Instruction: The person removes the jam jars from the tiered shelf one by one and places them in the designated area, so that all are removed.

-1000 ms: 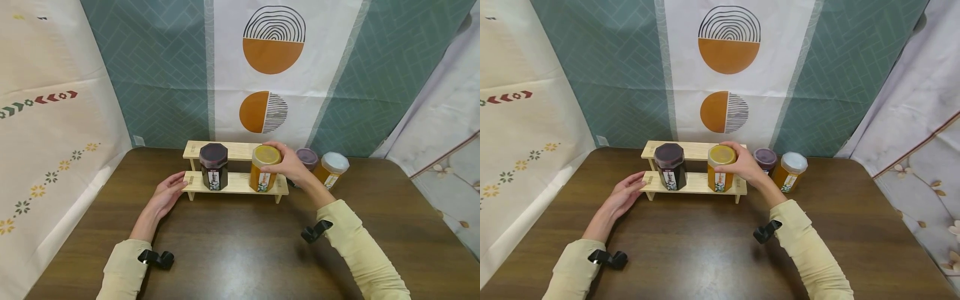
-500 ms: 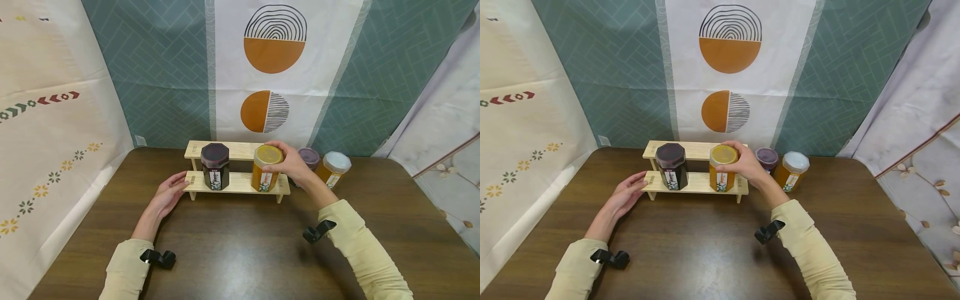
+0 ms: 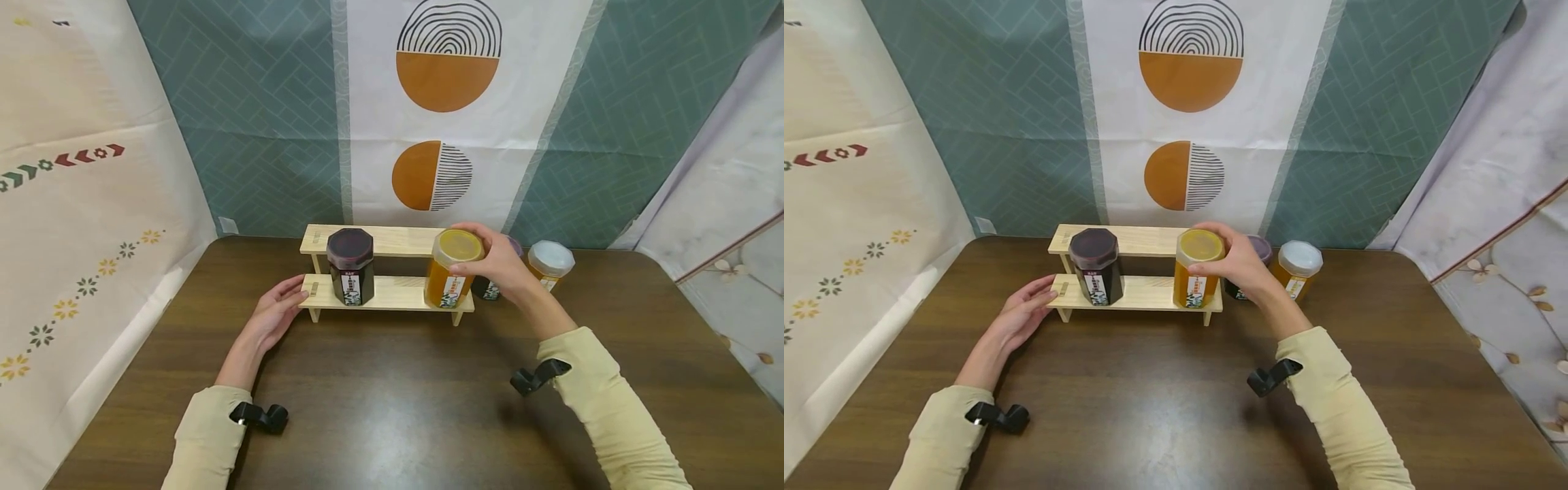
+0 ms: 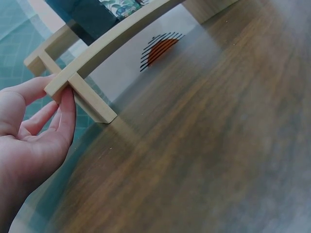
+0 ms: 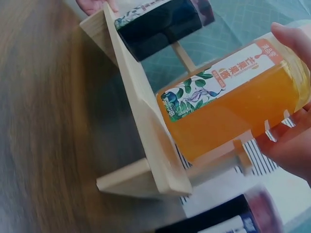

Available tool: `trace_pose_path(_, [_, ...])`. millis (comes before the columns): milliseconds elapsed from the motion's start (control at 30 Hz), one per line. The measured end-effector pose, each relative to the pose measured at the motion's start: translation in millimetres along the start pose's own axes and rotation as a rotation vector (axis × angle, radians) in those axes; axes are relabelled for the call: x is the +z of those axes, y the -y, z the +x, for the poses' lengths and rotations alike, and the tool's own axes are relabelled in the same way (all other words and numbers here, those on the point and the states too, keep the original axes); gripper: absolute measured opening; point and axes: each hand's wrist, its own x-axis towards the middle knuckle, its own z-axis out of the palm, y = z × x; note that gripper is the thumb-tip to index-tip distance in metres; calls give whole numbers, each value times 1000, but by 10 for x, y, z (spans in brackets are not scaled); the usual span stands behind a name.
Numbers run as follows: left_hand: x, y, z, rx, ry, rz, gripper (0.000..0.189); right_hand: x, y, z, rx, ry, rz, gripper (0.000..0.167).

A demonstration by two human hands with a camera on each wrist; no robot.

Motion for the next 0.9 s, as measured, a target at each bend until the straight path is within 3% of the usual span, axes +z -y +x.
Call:
trace_pose_path(300, [0, -9, 0, -2, 9, -1, 56, -249, 13, -190, -87, 23, -9, 59])
trace_pose_path(567, [-8, -14, -5, 2, 4, -1, 55, -428, -19, -349, -88, 24, -23, 58])
trace_pose_path(900, [-6, -11, -9, -9, 1, 13, 56, -636, -226, -540, -134, 38, 33, 57])
